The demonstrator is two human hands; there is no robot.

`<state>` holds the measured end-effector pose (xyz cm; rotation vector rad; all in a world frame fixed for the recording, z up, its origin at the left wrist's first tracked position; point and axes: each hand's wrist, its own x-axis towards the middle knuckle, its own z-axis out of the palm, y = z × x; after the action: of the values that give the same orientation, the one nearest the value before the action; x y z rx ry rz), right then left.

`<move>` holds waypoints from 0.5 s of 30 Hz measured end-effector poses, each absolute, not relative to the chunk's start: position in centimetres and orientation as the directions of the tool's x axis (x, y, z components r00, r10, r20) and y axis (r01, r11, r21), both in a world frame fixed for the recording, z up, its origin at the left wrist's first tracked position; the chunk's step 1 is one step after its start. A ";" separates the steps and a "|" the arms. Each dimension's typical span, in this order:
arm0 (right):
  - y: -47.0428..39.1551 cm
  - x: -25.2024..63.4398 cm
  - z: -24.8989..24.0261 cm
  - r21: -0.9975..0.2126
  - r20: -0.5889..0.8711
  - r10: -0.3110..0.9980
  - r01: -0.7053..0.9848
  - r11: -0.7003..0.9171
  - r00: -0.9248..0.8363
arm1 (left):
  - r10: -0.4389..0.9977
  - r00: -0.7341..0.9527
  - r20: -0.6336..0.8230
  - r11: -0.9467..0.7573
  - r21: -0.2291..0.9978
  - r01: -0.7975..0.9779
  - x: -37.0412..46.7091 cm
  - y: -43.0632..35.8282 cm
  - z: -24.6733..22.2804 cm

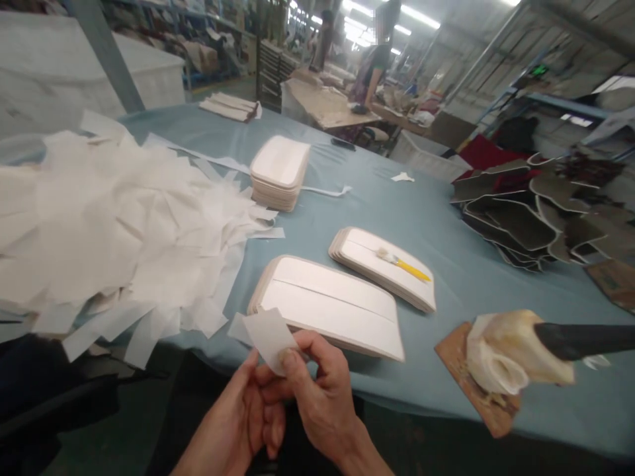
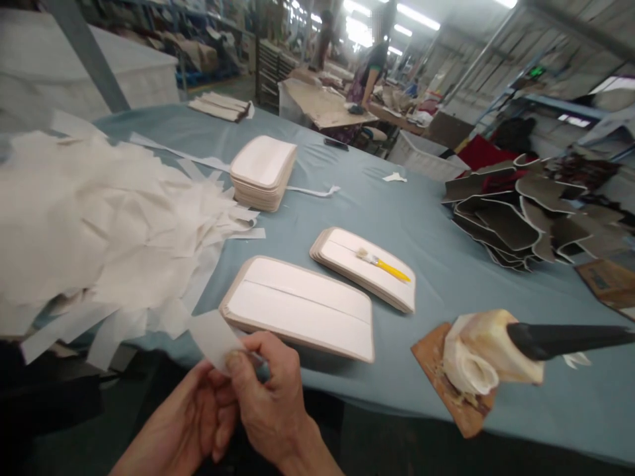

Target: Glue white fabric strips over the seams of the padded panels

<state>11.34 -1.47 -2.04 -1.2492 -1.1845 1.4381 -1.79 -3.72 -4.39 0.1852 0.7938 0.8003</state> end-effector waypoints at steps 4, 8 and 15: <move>-1.4 15.0 -0.3 -0.968 -0.250 0.967 0.015 -0.250 -0.043 | 0.576 0.601 -0.554 0.800 0.534 -0.274 0.7 -4.2 -6.5; 0.4 18.1 1.7 -0.937 -0.217 0.976 0.288 -0.199 -0.030 | 0.639 0.565 -0.522 0.637 0.771 -0.009 1.6 -3.7 -5.2; 5.8 20.4 3.9 -0.792 -0.247 0.947 0.606 -0.076 -0.204 | 0.955 0.180 0.234 -0.289 0.868 0.404 -1.0 -1.0 -3.4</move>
<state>20.37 5.76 3.86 -1.6709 -1.8142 1.1869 -1.03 -0.96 -3.38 1.8003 1.2829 1.0676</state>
